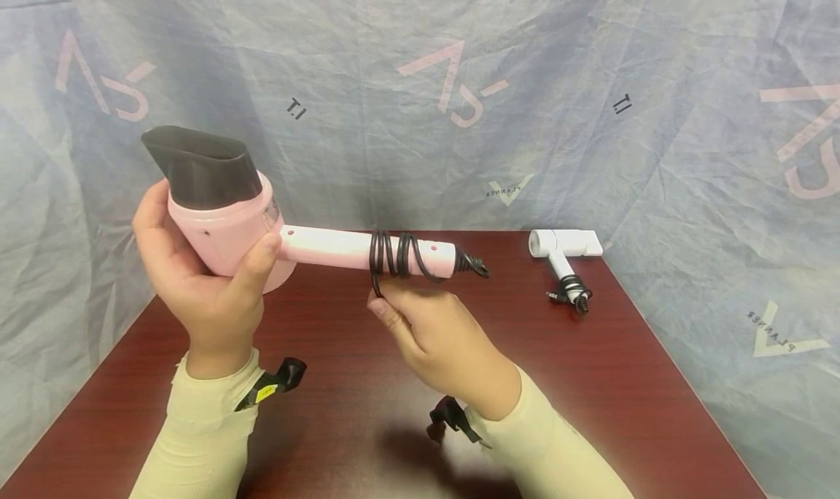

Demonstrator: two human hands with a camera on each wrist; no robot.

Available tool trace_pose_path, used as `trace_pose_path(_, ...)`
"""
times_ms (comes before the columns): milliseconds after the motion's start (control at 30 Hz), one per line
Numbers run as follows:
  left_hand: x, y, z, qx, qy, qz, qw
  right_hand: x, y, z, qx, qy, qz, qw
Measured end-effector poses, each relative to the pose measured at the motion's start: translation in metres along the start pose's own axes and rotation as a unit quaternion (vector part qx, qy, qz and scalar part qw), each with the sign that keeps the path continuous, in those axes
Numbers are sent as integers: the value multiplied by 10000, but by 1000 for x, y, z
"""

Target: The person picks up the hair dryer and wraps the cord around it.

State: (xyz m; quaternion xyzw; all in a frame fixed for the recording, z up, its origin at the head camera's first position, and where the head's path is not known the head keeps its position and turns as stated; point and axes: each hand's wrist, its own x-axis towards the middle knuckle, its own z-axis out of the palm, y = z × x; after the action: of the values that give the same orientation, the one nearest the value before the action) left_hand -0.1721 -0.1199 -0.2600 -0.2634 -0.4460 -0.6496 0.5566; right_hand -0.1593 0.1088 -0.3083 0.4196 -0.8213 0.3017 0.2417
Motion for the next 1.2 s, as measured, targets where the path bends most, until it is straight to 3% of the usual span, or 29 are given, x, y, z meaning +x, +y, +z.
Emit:
trace_pose_path(133,0,1,1,92,-5,23,10000,-2,-3,0,-213,-8,110,9997)
trace_pose_path(333,-1,0,2,324,11,93,9994,-2,-5,0,-378,138,-105,9991)
trace_pose_path(800,-5,-2,3,852,-69,291,9959,-1,-10,-3,-423,469,-443,9970)
trace_pose_path(1200,-7,-8,1,1094,-146,470,9928,-1,-12,-6,-427,473,-491,9968)
